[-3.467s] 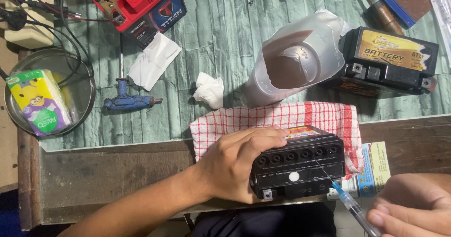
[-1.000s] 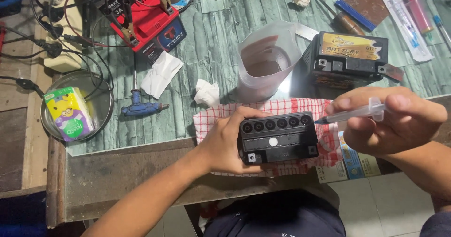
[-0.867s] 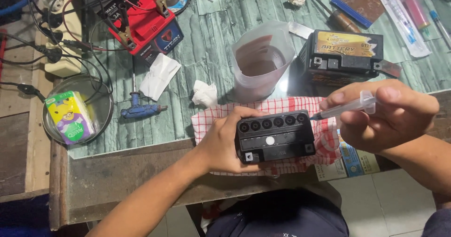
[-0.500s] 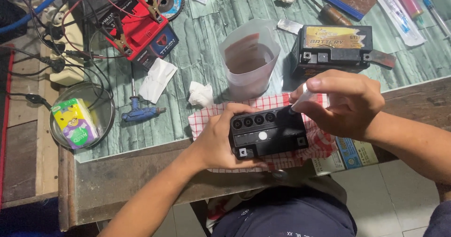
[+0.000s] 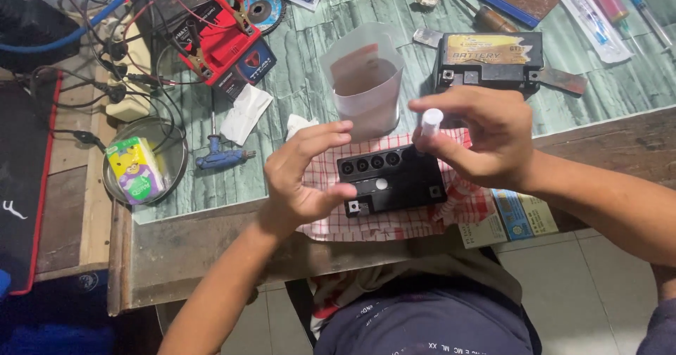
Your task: Using a syringe to fill the individual cells of a lead-acid battery with liquid.
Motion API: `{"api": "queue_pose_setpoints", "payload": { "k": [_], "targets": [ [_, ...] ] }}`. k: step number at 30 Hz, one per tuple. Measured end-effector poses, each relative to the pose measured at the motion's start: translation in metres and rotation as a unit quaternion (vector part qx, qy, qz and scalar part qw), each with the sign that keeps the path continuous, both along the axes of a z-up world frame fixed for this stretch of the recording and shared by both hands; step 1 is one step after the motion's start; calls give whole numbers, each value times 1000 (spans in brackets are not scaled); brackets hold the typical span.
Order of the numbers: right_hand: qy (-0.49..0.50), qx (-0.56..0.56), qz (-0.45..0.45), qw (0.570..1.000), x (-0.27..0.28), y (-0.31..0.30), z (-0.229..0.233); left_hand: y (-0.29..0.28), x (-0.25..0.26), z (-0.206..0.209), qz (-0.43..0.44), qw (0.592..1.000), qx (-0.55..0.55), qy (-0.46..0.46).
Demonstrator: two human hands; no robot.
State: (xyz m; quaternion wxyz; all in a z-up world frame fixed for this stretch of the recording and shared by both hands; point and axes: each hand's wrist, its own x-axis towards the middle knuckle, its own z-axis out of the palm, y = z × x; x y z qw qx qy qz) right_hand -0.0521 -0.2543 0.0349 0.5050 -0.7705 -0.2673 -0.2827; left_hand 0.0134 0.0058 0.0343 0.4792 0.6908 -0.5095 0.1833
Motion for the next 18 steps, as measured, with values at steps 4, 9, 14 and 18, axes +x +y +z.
{"api": "queue_pose_setpoints", "payload": {
  "k": [4,9,14,18],
  "targets": [
    [9,-42,-6,999,5,2,2,-13,-9,40,11,999,45,-14],
    [-36,-62,8,997,6,3,-3,-42,-17,54,-27,995,41,91],
    [-67,-72,-6,995,5,1,-15,-65,-27,48,-60,985,6,164],
    [-70,-81,-34,994,6,-2,-23,-73,-29,38,-60,977,-44,200]
  ]
}}
